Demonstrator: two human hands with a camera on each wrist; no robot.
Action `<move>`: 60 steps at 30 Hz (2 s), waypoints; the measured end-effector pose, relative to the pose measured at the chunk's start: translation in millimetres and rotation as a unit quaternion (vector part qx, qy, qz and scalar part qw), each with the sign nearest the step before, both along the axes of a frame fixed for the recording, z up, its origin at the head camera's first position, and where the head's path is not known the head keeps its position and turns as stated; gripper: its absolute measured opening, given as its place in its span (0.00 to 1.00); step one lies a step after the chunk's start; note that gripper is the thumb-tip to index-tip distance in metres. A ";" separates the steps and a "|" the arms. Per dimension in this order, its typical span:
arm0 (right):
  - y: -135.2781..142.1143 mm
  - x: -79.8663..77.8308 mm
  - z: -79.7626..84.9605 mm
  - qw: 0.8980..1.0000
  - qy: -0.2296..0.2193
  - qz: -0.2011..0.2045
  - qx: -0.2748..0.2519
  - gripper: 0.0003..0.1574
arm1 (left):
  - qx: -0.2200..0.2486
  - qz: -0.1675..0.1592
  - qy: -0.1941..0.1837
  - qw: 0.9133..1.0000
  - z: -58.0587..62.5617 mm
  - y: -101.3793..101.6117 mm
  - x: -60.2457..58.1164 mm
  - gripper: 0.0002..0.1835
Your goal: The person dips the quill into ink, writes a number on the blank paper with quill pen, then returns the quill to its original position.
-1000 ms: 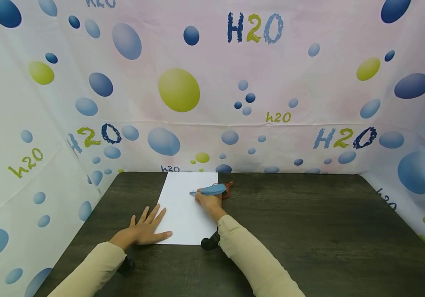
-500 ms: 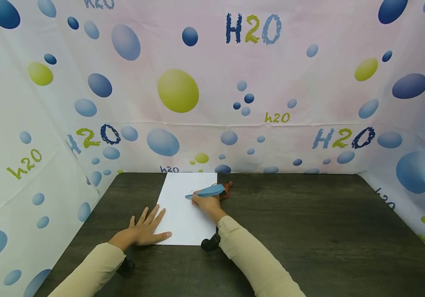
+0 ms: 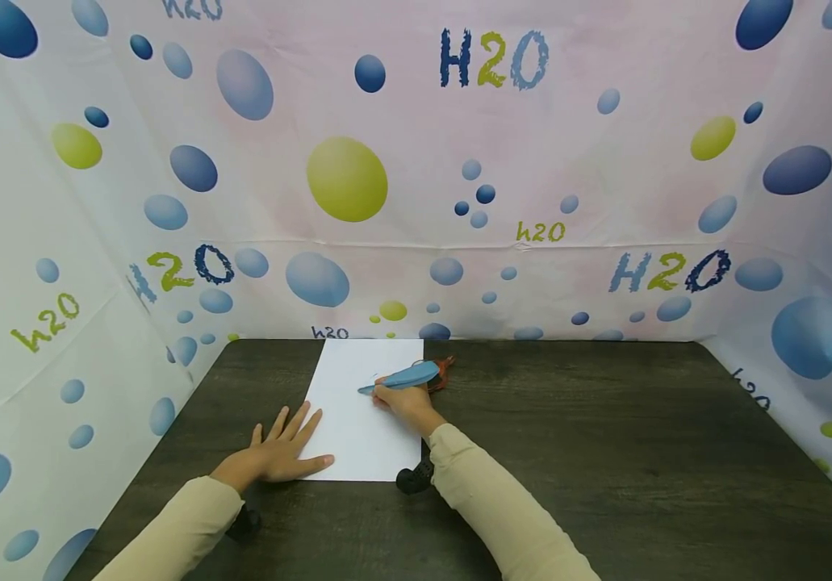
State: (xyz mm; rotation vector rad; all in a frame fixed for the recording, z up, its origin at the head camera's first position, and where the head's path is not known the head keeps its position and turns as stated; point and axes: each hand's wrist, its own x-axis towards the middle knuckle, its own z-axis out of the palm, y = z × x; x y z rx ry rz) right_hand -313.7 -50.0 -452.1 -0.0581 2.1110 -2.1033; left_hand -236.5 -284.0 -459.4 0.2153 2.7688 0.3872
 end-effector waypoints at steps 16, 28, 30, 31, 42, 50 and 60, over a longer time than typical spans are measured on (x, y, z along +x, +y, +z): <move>9.1 -0.2 1.4 0.998 -0.007 0.063 -0.016 0.27 | 0.005 -0.005 -0.003 1.000 0.3 -1.0 -0.3 0.57; 15.9 0.9 5.9 0.993 -0.011 0.114 0.003 0.16 | 0.005 -0.009 -0.015 1.000 2.9 0.0 0.7 0.57; 17.3 1.1 6.7 0.992 -0.009 0.127 0.003 0.27 | 0.001 -0.006 -0.012 1.000 0.9 -0.8 -0.4 0.57; 18.0 1.0 7.1 0.991 -0.007 0.132 0.003 0.29 | 0.002 -0.005 -0.008 1.000 0.1 -1.1 -0.7 0.57; 26.7 -4.1 7.0 0.980 -0.014 0.199 0.013 0.14 | 0.000 -0.009 -0.009 1.000 5.1 1.2 3.1 0.57; 34.4 -4.4 10.4 0.970 -0.002 0.239 0.034 0.13 | 0.008 -0.013 -0.015 1.000 17.8 7.1 9.9 0.54; 40.4 -6.0 18.0 0.959 0.006 0.270 0.083 0.13 | 0.007 -0.011 -0.016 1.000 16.3 6.5 8.3 0.55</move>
